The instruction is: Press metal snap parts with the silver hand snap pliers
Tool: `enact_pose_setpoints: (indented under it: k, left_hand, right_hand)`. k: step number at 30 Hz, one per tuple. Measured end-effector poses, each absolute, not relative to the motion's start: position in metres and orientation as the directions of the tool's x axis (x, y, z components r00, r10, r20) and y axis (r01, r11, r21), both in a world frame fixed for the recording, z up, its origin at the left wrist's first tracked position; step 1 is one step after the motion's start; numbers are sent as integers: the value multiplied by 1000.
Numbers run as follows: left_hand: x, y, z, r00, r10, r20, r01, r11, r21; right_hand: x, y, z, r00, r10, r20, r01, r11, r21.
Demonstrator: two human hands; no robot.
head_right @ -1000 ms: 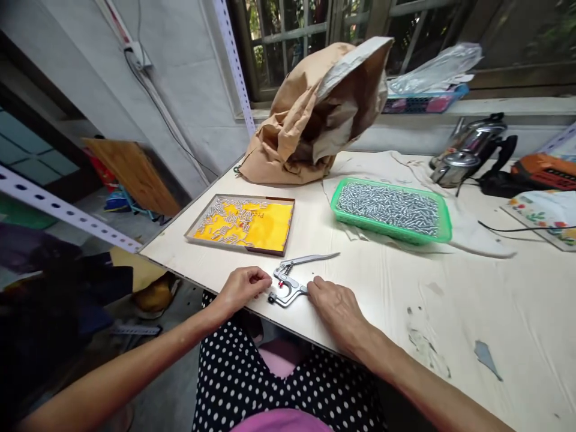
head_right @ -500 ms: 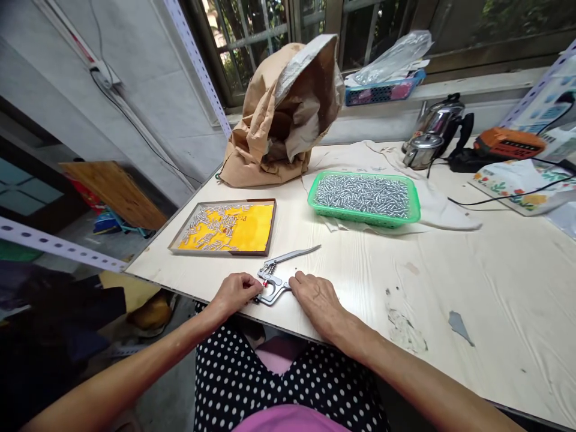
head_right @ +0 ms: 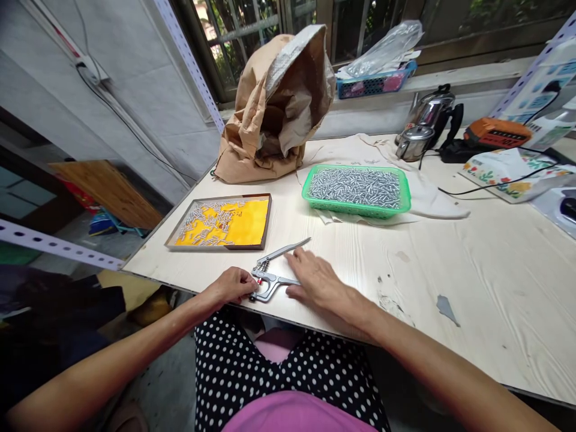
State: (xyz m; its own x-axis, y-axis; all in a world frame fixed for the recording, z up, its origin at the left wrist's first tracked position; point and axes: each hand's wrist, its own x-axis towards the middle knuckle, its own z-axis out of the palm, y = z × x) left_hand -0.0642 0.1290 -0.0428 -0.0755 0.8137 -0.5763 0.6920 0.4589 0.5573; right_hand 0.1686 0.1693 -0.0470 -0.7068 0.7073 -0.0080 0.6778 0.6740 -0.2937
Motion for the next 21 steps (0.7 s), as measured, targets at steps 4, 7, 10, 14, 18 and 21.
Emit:
enact_pose_setpoints:
  k: [4,7,10,14,18,21]
  left_hand:
    - [-66,126,-43,-66,828,-557,701,435,564]
    - [-67,124,-43,-64,833,-549,703,428,568]
    - [-67,121,-44,-63,845,-531,697,418,582]
    - [-66,121,-44,-95,848,-521,701,429,570]
    - [-65,120,-43,-122,841,-527,731,435,525]
    - [-64,111,-41,-120,888,-445,799,352,488]
  right_hand:
    - [172,202,-48,-730,678,-80,675,700,-232]
    - [167,211,-48,-754,630,-185,657,717,-233]
    - [163,206,-46,-757,634,-158,653,726,-217]
    - [161,195,-42,-769,631,-104,639,749,-178]
    - [161,188,-40,-765,639,-83,643,746,-175]
    - [160,184,-42,-765,641,-62,638,743,-202]
